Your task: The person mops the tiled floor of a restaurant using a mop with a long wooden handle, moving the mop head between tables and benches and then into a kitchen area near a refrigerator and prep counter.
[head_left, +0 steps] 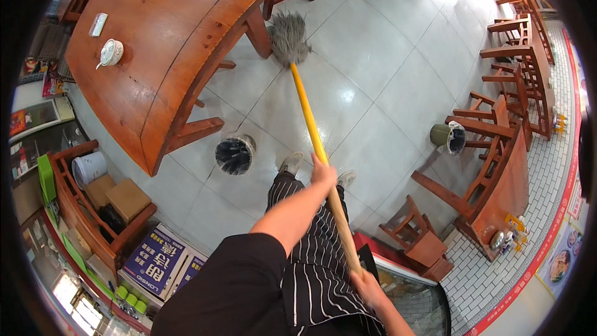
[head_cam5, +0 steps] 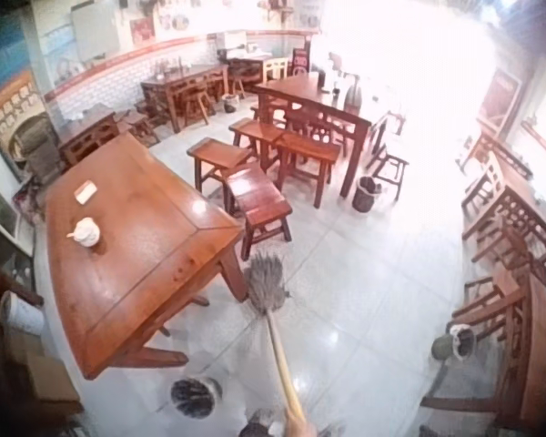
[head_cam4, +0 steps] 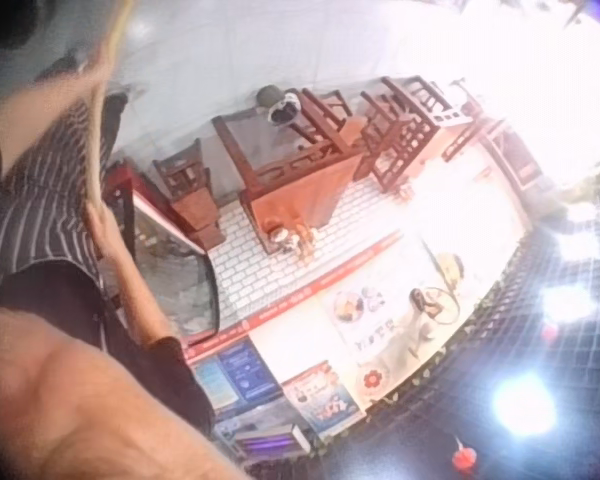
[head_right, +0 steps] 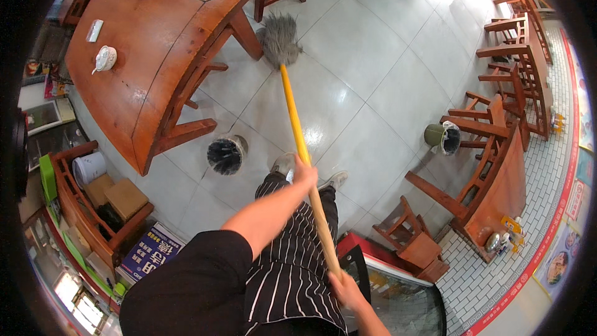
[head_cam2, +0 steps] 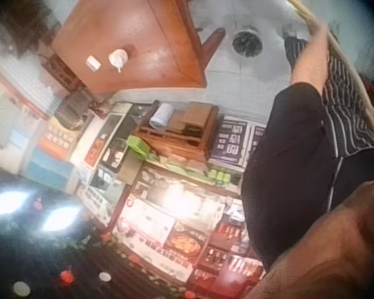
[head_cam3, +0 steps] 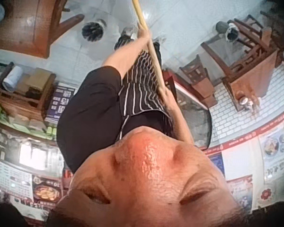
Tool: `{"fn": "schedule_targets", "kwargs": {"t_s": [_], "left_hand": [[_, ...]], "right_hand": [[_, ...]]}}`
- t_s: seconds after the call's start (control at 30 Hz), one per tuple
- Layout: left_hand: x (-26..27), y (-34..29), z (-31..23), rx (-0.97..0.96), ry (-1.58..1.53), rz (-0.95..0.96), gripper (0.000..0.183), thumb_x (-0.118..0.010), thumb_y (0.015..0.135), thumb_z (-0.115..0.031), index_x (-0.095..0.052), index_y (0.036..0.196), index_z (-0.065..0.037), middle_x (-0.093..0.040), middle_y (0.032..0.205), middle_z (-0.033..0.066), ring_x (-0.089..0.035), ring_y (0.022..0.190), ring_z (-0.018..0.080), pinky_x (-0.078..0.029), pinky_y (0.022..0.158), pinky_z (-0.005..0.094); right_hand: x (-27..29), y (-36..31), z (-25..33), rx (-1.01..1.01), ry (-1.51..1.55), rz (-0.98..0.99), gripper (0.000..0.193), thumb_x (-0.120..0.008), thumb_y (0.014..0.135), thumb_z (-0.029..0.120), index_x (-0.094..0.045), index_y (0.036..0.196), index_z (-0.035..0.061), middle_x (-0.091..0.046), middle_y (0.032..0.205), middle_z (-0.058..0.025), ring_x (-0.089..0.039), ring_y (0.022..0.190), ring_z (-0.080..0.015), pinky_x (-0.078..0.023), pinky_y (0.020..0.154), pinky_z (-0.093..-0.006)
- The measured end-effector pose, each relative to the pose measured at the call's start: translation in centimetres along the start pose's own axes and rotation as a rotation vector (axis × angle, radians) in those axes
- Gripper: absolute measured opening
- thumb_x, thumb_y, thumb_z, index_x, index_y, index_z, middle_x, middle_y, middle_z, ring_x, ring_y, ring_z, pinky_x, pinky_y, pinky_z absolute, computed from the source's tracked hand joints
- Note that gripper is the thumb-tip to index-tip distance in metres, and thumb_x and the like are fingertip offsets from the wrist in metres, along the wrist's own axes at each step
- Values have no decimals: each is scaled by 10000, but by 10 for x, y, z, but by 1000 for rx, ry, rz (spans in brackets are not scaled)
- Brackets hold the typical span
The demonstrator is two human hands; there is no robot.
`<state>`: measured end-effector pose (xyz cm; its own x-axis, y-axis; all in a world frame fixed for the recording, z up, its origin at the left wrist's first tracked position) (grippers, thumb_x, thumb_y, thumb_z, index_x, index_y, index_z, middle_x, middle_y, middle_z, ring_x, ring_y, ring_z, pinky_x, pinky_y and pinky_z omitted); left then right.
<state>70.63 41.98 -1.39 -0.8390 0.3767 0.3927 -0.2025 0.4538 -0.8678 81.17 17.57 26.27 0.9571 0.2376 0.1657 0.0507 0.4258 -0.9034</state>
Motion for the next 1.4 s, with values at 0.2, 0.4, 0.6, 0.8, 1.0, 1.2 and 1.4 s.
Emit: {"fn": "schedule_targets", "kwargs": {"t_s": [0.2,0.4,0.6,0.8,1.0,1.2,1.4], "left_hand": [[-94,-154,146,607,-313,402,620,-611,833,-76,-306,1372,-101,-622,924,178,-648,632,270,-569,555,460],[-71,-138,167,589,-338,415,416,-626,809,-85,-471,1194,-58,-628,901,155,-662,715,295,-571,586,488],[44,12,158,264,-531,55,296,-636,845,-138,-529,1075,14,-636,879,163,-642,680,284,-551,612,432],[85,32,153,363,-764,-6,277,-551,894,-196,-477,1099,-26,-489,694,77,-515,528,230,-516,516,376],[3,-72,228,319,-661,117,176,-538,910,-218,-492,974,-61,-485,624,68,-501,470,211,-455,443,402],[-81,-218,336,313,-187,314,181,-493,945,-200,-481,1051,-54,-515,547,110,-526,428,262,-437,399,418],[-122,-228,393,353,104,509,360,-575,861,-40,-375,1160,-52,-527,816,151,-574,532,273,-519,455,409]], "right_hand": [[45,-158,-15,-525,-286,42,335,-584,944,351,-605,1039,30,-663,789,-87,-592,697,-205,-472,636,-381],[51,-133,-19,-488,-484,89,376,-622,887,382,-601,963,14,-658,891,-272,-620,870,-469,-502,748,-507],[16,-22,70,-113,-543,159,404,-582,920,369,-581,1010,-24,-660,842,-262,-639,834,-438,-505,742,-495],[-27,-30,59,91,-623,-5,339,-530,944,327,-516,961,-12,-654,785,-228,-641,778,-427,-503,709,-522],[-81,-129,-75,-13,-409,-125,313,-533,936,305,-477,968,-1,-647,784,-247,-625,761,-460,-497,714,-541],[-153,-252,-205,-375,-41,-81,344,-574,920,352,-502,1035,36,-633,818,-293,-600,818,-503,-486,711,-543],[-245,-280,-276,-247,393,-295,234,-539,977,245,-599,1066,37,-589,763,-75,-545,663,-175,-462,619,-329]]}}
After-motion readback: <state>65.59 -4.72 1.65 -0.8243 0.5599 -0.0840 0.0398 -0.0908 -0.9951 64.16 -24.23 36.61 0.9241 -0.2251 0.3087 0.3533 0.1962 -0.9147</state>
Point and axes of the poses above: each hand's wrist, its own y-axis towards the middle knuckle, its own x-axis out of the back of the hand, z = x × y, the point moved 3 cm from there along y, towards the middle knuckle
